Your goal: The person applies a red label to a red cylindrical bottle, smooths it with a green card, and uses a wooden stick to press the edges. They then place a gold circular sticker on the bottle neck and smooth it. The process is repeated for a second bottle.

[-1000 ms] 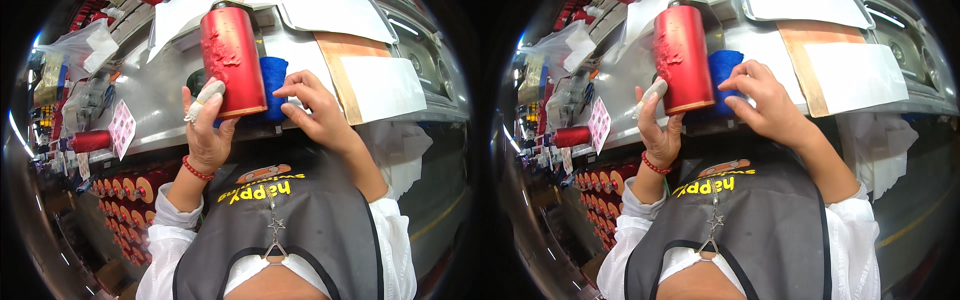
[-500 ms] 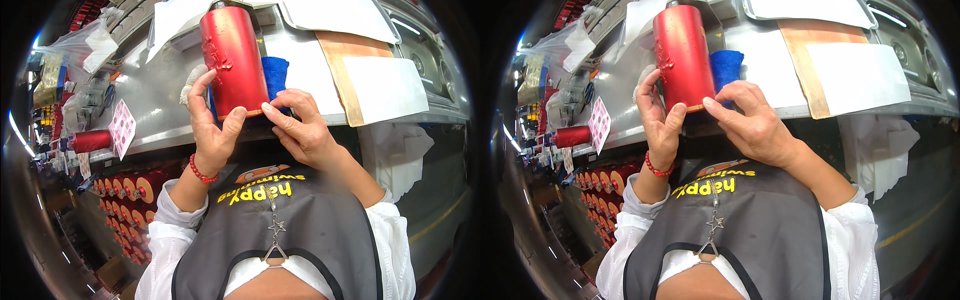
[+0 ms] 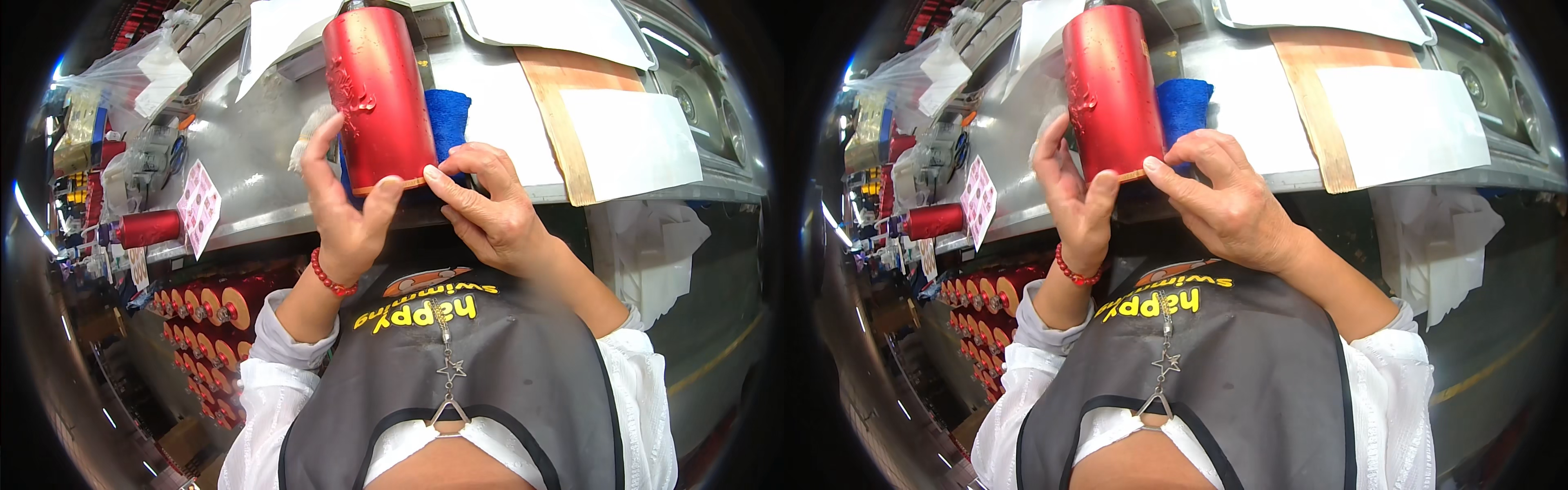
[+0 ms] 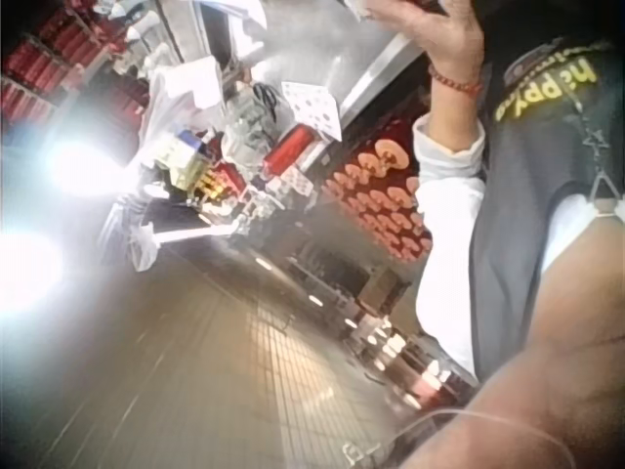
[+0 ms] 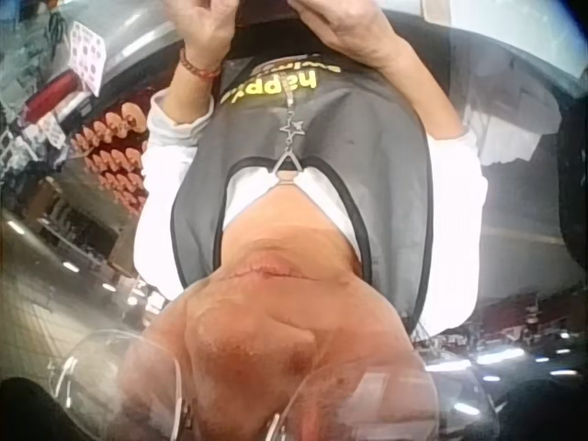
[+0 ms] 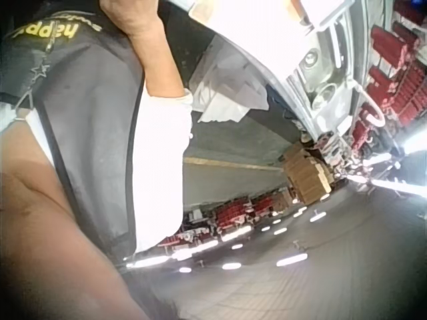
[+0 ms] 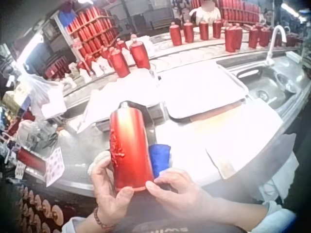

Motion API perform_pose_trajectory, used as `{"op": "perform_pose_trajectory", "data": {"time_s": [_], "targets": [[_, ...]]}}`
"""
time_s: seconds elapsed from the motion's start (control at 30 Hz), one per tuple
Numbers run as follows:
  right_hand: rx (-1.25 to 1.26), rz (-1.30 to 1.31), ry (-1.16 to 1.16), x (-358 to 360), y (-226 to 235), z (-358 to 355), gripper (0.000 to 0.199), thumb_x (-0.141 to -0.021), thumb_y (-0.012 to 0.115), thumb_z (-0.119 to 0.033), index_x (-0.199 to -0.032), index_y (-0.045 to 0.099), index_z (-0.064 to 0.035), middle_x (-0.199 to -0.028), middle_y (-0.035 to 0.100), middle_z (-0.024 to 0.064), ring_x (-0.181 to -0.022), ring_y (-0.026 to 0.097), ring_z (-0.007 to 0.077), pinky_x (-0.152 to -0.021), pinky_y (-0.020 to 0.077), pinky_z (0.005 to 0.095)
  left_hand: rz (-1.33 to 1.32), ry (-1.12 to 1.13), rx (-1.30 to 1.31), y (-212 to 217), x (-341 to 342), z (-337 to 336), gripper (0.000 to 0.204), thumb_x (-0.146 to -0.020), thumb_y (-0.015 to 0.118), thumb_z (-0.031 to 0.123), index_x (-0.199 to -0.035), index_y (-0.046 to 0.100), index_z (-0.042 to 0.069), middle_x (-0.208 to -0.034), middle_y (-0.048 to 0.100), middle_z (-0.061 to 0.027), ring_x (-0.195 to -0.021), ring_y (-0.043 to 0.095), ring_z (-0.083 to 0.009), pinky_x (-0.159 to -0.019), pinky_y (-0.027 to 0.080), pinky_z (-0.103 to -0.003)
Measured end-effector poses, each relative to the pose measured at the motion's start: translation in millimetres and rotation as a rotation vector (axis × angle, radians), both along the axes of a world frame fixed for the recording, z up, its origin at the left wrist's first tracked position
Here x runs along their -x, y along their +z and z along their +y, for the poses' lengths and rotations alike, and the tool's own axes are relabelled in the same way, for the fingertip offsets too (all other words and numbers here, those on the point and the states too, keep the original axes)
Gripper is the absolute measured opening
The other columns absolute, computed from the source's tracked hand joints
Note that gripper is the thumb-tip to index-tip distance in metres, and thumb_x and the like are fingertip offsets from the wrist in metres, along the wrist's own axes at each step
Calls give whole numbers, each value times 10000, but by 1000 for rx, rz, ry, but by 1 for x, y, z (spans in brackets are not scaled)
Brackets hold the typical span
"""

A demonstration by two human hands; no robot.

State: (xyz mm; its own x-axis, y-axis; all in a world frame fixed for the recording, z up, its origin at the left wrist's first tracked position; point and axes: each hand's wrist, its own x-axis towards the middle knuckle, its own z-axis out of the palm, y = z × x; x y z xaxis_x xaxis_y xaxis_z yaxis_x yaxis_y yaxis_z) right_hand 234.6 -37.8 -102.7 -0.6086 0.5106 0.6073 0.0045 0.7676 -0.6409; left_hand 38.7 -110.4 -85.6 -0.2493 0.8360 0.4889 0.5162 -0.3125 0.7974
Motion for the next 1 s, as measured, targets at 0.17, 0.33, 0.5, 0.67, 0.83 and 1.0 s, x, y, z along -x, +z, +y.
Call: {"op": "perform_pose_trajectory", "data": {"time_s": [0.17, 0.33, 0.5, 0.67, 0.83, 1.0], "targets": [[-1, 4, 9, 0, -2, -1, 573, -706, 697, 121, -1256, 652, -34, -1155, 574, 124, -1113, 538, 330, -969, 457, 447, -121, 28, -2, -8, -3, -5, 686, -850, 707, 167, -1391, 344, -50, -1357, 407, -172, -1283, 396, -250, -1116, 292, -384], [4, 6, 7, 0, -1, -1, 568, -708, 694, 121, -1254, 652, -30, -1155, 573, 125, -1116, 536, 331, -969, 455, 449, 33, 47, 32, -1, -3, 0, 710, -816, 725, 158, -1382, 343, -37, -1356, 390, -172, -1297, 376, -263, -1120, 282, -388], [3, 4, 5, -1, 0, -1, 567, -707, 695, 117, -1255, 648, -25, -1153, 573, 125, -1116, 535, 335, -970, 453, 450, -78, 37, -16, -6, -4, 2, 729, -804, 728, 145, -1389, 330, -34, -1353, 379, -172, -1295, 367, -271, -1122, 278, -395], [-2, 1, -2, 0, 0, -2, 568, -706, 698, 107, -1256, 646, -25, -1153, 572, 126, -1113, 534, 337, -973, 452, 449, 38, 66, 45, 0, -9, 4, 721, -804, 729, 145, -1379, 329, -28, -1363, 366, -181, -1303, 363, -277, -1123, 270, -384], [20, -15, -20, -4, 3, -3, 603, -725, 664, 119, -1307, 597, -24, -1196, 579, 153, -1138, 541, 359, -979, 461, 439, 214, 71, -143, -6, -2, -6, 579, -838, 724, 161, -1315, 441, -6, -1286, 491, -163, -1278, 411, -302, -1147, 218, -484], [264, 160, -97, -8, -4, -6, 586, -837, 594, 111, -1402, 492, -11, -1264, 602, 205, -1090, 629, 313, -927, 518, 385, 986, 136, -459, -17, 9, -22, 301, -796, 755, 204, -1069, 723, 326, -1179, 661, -58, -1311, 442, -247, -1210, -8, -595]]}}
